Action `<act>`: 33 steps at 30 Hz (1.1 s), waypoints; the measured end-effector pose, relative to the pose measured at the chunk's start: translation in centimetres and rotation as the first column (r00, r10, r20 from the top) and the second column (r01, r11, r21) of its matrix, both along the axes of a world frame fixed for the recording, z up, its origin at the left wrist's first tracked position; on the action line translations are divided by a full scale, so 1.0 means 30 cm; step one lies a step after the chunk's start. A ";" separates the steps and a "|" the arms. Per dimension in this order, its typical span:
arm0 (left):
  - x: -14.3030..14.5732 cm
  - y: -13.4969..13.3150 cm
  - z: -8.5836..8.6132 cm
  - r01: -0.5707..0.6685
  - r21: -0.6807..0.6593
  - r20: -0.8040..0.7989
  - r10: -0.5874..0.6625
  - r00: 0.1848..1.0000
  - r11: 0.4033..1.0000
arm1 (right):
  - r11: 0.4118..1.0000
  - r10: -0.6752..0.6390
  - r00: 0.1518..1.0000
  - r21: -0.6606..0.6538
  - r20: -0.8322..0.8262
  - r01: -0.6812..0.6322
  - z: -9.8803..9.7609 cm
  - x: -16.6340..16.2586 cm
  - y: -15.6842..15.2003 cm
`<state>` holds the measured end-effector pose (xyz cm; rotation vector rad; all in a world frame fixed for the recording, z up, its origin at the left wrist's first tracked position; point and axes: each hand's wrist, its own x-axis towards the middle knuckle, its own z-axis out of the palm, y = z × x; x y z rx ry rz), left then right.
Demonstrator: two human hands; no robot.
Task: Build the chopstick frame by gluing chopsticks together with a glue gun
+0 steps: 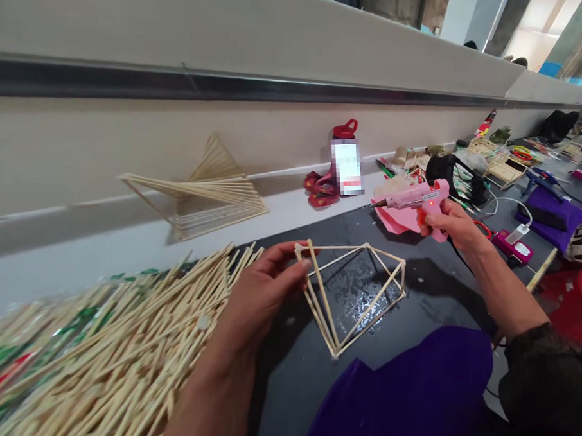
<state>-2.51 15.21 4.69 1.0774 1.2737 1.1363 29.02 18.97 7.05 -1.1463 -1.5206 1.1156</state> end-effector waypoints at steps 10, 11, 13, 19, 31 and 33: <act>0.027 0.000 0.009 -0.038 -0.008 -0.070 0.037 0.997 0.999 | 0.924 0.373 0.925 -0.125 0.081 -0.361 0.026 -0.173 -0.005; 0.030 0.002 0.009 -0.047 -0.014 -0.058 0.046 0.997 0.999 | 0.915 0.394 0.917 -0.118 0.063 -0.385 0.028 -0.181 -0.005; 0.036 0.007 0.006 -0.067 -0.022 -0.023 0.067 0.998 0.998 | 0.901 0.428 0.903 -0.102 0.049 -0.421 0.033 -0.192 -0.005; 0.036 0.028 -0.016 -0.080 -0.001 0.058 0.080 0.995 0.997 | 0.883 0.468 0.880 -0.090 0.079 -0.461 0.032 -0.219 0.003; 0.039 0.024 -0.011 -0.073 -0.006 0.053 0.074 0.996 0.997 | 0.918 0.396 0.878 -0.084 0.268 -0.388 0.059 -0.247 -0.007; 0.041 0.023 -0.006 -0.072 -0.016 0.057 0.073 0.996 0.997 | 0.919 0.392 0.870 -0.080 0.298 -0.386 0.058 -0.247 -0.007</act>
